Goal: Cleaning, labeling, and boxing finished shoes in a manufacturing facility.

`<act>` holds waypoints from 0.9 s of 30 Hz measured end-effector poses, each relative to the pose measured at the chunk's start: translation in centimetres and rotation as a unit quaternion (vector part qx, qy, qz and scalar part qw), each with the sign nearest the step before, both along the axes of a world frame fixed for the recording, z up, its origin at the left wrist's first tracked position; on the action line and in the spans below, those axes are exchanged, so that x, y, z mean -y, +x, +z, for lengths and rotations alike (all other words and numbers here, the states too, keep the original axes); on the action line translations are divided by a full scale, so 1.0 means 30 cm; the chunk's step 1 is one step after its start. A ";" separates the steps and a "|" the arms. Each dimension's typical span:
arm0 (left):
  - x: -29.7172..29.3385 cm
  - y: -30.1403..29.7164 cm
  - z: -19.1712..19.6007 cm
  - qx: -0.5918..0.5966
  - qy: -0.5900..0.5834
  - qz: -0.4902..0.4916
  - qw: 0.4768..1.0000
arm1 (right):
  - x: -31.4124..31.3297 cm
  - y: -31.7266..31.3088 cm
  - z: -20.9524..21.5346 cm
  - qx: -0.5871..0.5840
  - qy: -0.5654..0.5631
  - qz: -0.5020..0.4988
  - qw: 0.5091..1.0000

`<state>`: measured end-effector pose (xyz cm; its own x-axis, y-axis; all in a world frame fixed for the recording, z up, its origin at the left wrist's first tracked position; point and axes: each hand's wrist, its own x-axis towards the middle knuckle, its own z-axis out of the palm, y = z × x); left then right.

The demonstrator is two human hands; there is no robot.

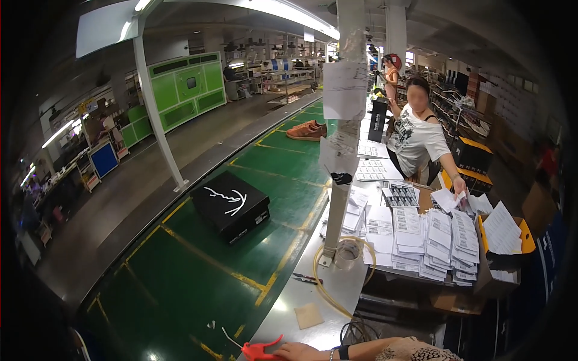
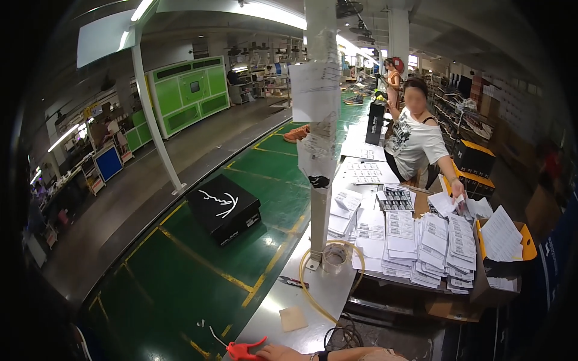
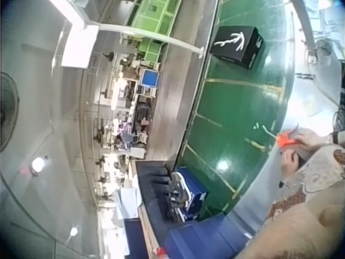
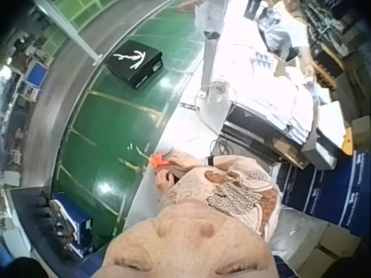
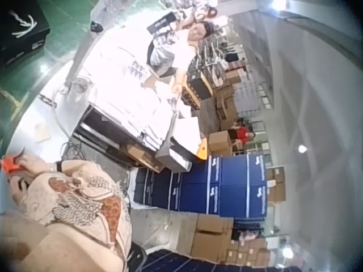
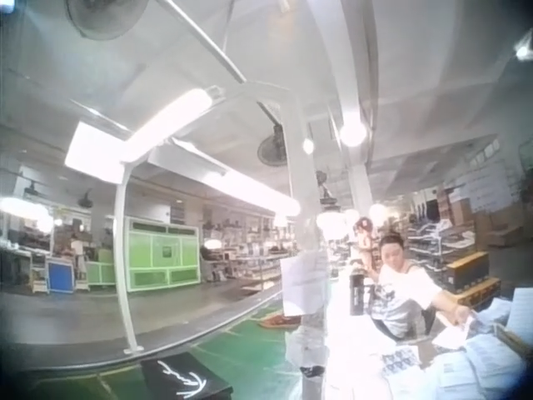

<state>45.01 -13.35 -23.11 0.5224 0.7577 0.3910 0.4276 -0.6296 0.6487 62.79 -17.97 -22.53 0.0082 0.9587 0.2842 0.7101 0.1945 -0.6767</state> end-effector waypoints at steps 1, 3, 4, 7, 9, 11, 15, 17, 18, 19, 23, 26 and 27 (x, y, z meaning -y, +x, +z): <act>0.000 -0.002 -0.001 -0.002 0.005 0.001 1.000 | -0.004 -0.003 -0.006 -0.001 0.018 -0.004 1.000; -0.002 -0.002 0.006 -0.004 0.008 0.003 1.000 | -0.010 -0.003 -0.001 -0.008 0.008 0.003 1.000; 0.001 0.000 0.011 -0.002 0.002 0.003 1.000 | -0.009 -0.001 0.002 -0.015 0.000 0.005 1.000; 0.000 0.002 0.003 0.007 -0.012 -0.003 1.000 | -0.008 0.006 0.007 -0.012 -0.033 -0.001 0.999; -0.002 0.005 0.002 0.013 -0.017 -0.014 1.000 | -0.002 0.001 0.040 -0.021 -0.033 -0.012 0.999; -0.001 0.008 0.012 0.012 0.001 -0.004 1.000 | 0.001 0.002 0.044 -0.032 -0.034 -0.030 0.998; -0.005 0.000 -0.004 0.008 0.017 -0.005 1.000 | 0.003 0.006 0.059 -0.052 -0.050 -0.009 0.997; -0.001 0.003 0.000 -0.002 0.002 0.006 1.000 | 0.005 0.004 0.061 -0.068 -0.044 -0.020 0.997; -0.005 0.005 -0.005 -0.004 0.004 0.000 1.000 | 0.004 0.001 0.045 -0.047 -0.043 -0.022 0.998; -0.010 0.004 -0.011 -0.002 0.014 -0.006 1.000 | 0.004 -0.002 0.044 -0.028 -0.042 -0.025 0.998; -0.041 -0.011 -0.050 0.004 0.032 -0.046 0.998 | -0.006 -0.005 0.058 0.002 -0.002 -0.045 0.999; -0.051 -0.022 -0.081 -0.014 0.024 -0.058 0.998 | -0.009 0.020 0.069 0.019 -0.006 -0.018 1.000; -0.050 -0.027 -0.092 -0.021 0.020 -0.058 0.998 | -0.010 0.028 0.066 0.021 -0.027 0.003 0.999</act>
<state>44.20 -11.84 -25.85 0.6219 0.6761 0.3952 0.3769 -0.7007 0.6058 63.63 -17.66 -20.55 -0.0083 0.9727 0.2319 0.7374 0.1626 -0.6556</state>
